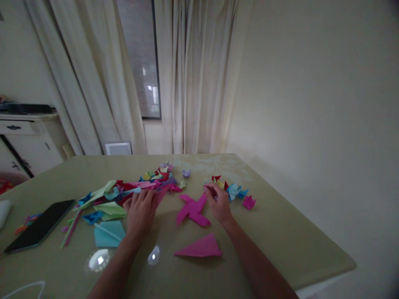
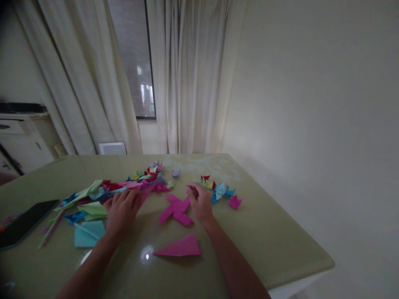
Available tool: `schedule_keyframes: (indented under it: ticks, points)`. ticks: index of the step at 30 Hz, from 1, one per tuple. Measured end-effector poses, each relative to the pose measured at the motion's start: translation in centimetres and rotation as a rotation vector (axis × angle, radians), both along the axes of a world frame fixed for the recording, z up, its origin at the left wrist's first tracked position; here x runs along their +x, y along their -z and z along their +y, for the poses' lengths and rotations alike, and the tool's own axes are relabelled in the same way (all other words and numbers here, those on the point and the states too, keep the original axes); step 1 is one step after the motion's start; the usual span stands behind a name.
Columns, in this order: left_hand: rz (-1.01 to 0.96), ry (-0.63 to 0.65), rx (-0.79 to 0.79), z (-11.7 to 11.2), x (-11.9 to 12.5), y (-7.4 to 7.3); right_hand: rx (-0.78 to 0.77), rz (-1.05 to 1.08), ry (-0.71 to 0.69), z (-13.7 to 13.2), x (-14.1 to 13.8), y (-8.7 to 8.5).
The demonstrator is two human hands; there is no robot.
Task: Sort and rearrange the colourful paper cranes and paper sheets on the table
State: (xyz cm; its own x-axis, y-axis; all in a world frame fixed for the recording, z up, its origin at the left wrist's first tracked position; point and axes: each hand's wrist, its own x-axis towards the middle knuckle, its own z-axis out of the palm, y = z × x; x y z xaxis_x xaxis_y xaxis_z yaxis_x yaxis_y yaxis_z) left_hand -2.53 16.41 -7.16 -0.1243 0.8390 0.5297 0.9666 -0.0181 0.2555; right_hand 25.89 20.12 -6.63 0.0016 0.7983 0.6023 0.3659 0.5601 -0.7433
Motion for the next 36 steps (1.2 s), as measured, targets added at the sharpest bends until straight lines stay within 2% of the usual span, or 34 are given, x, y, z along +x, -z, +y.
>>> schedule_keyframes:
  ticks: [1,3,5,7,11,16,21,26,30,31,33,36]
  points:
    - [-0.093,0.002,0.066,0.0,0.2,-0.2,-0.002,-0.016,-0.026,-0.3,-0.3,0.0]
    - [-0.331,0.086,0.153,-0.2,1.0,-0.4,-0.010,-0.043,-0.111,-1.0,-1.1,-0.2]
    - [-0.560,0.249,0.166,-0.5,2.3,-0.2,-0.017,-0.059,-0.236,-1.7,-1.8,-0.4]
    - [-0.707,0.420,0.125,-1.0,4.0,0.2,-0.034,-0.065,-0.359,-2.3,-2.5,-0.6]
    - [-0.828,0.649,0.030,-1.9,6.8,1.1,-0.127,-0.080,-0.471,-2.8,-2.9,-0.9]
    - [-0.989,0.751,-0.058,-2.2,7.3,1.1,-0.206,-0.060,-0.450,-2.4,-2.3,-1.1]
    - [-1.013,0.733,-0.072,-2.2,7.0,0.9,-0.151,-0.028,-0.453,-2.5,-2.2,-1.0]
    - [-1.130,0.704,-0.081,-2.5,7.5,0.8,-0.015,-0.086,-0.547,-3.0,-3.0,-0.6]
    - [-1.165,0.768,-0.134,-2.0,6.6,0.2,-0.030,-0.138,-0.471,-2.9,-2.6,-0.9]
    - [-1.111,0.753,-0.127,-1.7,6.0,0.1,-0.053,-0.159,-0.451,-2.8,-2.2,-1.2]
    - [-0.886,0.620,-0.054,-0.9,4.3,0.2,-0.126,-0.205,-0.442,-2.6,-1.1,-1.8]
    - [-0.330,0.266,0.016,0.2,1.3,0.9,-0.282,-0.257,-0.544,-2.4,0.9,-2.8]
